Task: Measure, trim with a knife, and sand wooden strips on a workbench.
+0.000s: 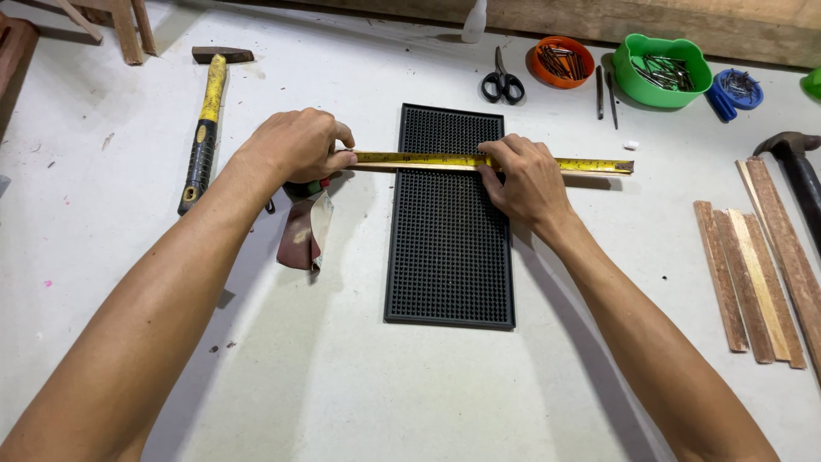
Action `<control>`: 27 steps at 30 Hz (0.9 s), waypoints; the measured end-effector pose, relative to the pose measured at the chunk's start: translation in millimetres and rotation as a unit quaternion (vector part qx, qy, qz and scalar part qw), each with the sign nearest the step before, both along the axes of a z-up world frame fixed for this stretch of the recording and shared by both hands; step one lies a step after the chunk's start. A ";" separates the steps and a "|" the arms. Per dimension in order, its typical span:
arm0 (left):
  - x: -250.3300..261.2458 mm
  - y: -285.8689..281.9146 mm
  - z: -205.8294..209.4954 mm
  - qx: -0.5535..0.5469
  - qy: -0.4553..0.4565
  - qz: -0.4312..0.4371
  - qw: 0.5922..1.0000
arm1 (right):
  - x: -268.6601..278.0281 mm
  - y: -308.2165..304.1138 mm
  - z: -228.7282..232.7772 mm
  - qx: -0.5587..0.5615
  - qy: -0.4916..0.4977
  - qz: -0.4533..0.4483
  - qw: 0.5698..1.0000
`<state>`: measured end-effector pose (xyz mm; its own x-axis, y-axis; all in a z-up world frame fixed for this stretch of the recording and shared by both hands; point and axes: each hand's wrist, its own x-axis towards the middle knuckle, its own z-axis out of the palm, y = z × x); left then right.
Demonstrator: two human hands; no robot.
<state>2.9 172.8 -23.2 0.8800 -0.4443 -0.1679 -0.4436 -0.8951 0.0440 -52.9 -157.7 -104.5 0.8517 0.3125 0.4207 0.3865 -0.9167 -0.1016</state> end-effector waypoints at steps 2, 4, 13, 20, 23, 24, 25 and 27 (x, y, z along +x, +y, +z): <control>4.8 3.8 -9.1 -0.028 -0.036 -0.014 0.999 | -1.9 -0.8 2.1 -0.003 -0.016 0.007 1.000; 6.0 9.1 -15.9 -0.055 -0.071 -0.029 0.996 | -6.2 -0.9 5.4 -0.005 -0.032 0.013 0.999; -24.8 -11.1 0.1 -0.111 -0.185 -0.114 0.970 | -47.1 -17.0 28.3 -0.041 -0.042 -0.008 0.998; -68.3 -85.8 19.0 -0.061 -0.149 -0.203 0.966 | -100.2 -65.3 47.6 -0.074 -0.026 -0.063 0.995; -81.2 -129.8 22.4 -0.057 -0.144 -0.249 0.956 | -118.4 -97.5 52.5 -0.088 -0.028 -0.086 0.992; -84.1 -145.3 24.2 -0.045 -0.143 -0.267 0.952 | -122.6 -108.9 54.8 -0.099 -0.035 -0.096 0.990; -83.3 -160.0 23.4 -0.045 -0.143 -0.272 0.951 | -125.8 -117.2 59.6 -0.099 -0.035 -0.100 0.989; -79.0 -191.5 20.7 -0.100 -0.142 -0.315 0.933 | -128.1 -136.0 68.8 -0.096 -0.016 -0.129 0.987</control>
